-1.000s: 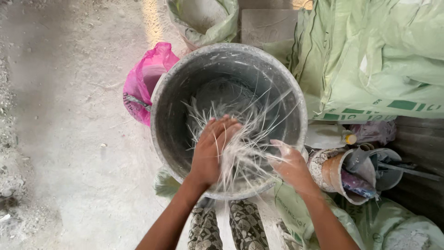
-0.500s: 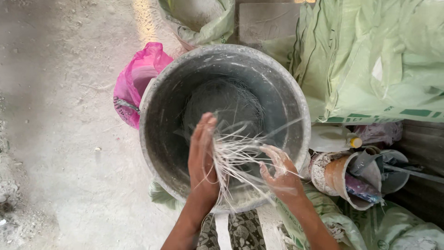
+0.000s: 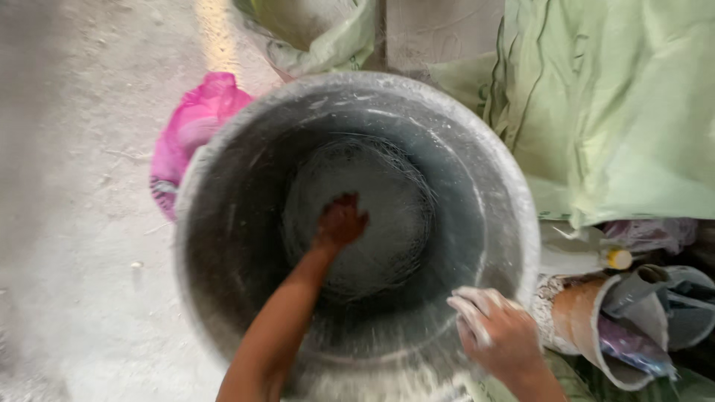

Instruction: The person mixes a white gypsum slurry in a plastic bowl by hand, then uses a small sponge to spread the slurry over decorative plaster molding strips, coating their surfaces and smoothing the material along the profiles.

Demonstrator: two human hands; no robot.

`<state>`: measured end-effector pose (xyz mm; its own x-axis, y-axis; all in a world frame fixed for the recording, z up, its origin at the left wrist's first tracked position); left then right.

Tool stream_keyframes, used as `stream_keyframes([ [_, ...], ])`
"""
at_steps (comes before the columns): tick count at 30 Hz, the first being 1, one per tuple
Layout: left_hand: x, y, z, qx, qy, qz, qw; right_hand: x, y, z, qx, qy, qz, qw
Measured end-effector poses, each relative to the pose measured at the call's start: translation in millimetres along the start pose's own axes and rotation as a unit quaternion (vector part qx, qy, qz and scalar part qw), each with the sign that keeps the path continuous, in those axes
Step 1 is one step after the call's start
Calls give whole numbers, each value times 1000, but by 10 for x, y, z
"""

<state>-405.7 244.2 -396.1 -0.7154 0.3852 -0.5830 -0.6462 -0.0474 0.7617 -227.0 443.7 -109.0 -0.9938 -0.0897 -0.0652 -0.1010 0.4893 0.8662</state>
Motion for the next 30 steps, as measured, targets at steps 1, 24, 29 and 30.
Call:
stream_keyframes([
  [1,337,48,-186,1,25,2,1000,-106,-92,109,-6,1,-5,1000],
  [24,35,-255,122,-107,-80,113,985,111,19,-127,-18,8,62,998],
  [29,-1120,746,125,-190,-107,292,931,147,76,-207,-17,17,46,999],
  [30,-1366,885,112,-245,-112,310,912,123,62,-185,-19,15,47,999],
])
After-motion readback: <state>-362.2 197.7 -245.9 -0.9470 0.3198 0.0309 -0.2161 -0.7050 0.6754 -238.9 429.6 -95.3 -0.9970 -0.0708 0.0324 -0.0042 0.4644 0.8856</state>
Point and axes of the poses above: each hand's wrist, its own x-axis towards the middle knuckle, its own y-axis out of the back of the hand, z = x × y, the point moved 9 cm from there along x, towards the middle knuckle, and after that the axes turned 5 degrees about x, right-handed, at the moved point
